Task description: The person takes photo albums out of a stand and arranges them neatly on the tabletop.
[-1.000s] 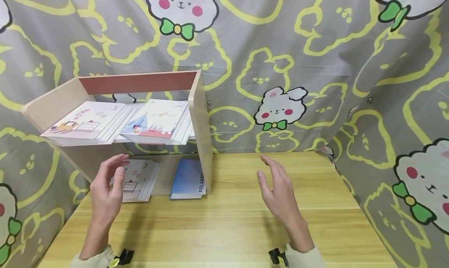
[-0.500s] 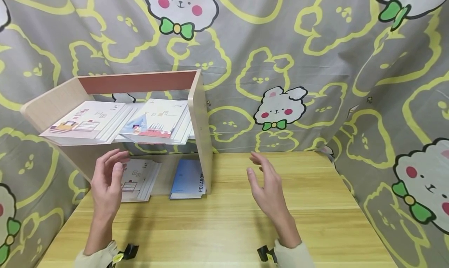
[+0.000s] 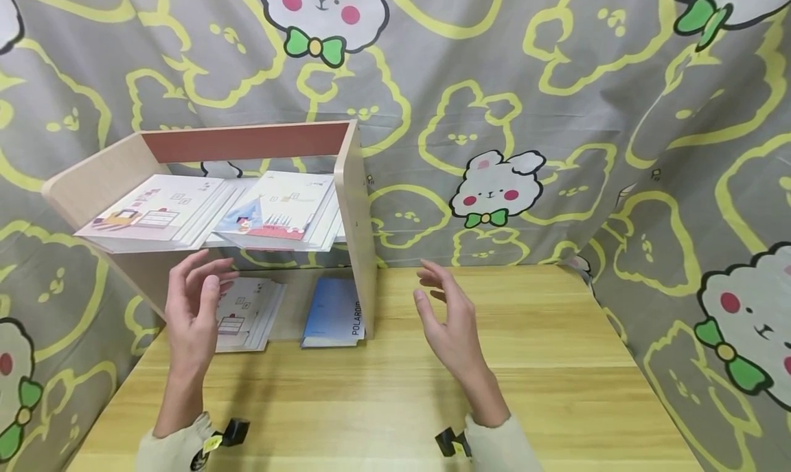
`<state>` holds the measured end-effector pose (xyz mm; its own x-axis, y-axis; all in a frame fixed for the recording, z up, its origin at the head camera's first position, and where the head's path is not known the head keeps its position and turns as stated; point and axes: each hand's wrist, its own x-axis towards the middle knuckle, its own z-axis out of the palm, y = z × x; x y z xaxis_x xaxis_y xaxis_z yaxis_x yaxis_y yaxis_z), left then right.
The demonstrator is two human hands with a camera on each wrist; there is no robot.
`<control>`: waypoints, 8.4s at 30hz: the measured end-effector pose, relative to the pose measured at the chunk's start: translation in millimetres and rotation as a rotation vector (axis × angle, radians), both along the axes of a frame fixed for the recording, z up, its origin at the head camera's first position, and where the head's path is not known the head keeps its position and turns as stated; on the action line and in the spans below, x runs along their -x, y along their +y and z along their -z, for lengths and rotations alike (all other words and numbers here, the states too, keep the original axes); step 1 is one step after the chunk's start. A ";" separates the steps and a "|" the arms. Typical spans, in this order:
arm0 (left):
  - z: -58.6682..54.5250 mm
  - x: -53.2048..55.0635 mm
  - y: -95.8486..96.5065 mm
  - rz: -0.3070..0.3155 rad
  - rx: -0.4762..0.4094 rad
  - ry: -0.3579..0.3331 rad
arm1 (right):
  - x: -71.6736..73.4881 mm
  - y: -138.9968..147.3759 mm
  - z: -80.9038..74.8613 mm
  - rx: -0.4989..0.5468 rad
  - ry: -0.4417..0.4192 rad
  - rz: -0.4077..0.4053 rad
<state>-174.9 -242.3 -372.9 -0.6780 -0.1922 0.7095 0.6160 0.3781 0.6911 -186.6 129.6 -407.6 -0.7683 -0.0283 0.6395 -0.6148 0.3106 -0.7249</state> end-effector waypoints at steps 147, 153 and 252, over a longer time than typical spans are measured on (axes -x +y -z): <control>-34.3 18.3 -1.4 0.563 -0.339 -0.270 | 36.0 -125.3 -55.1 0.393 -0.195 -0.378; -29.0 16.5 -0.9 0.587 -0.375 -0.237 | 35.0 -123.5 -56.5 0.400 -0.207 -0.357; -23.4 -18.4 42.2 0.525 -0.198 0.079 | -11.0 -60.2 -55.2 0.322 0.032 -0.446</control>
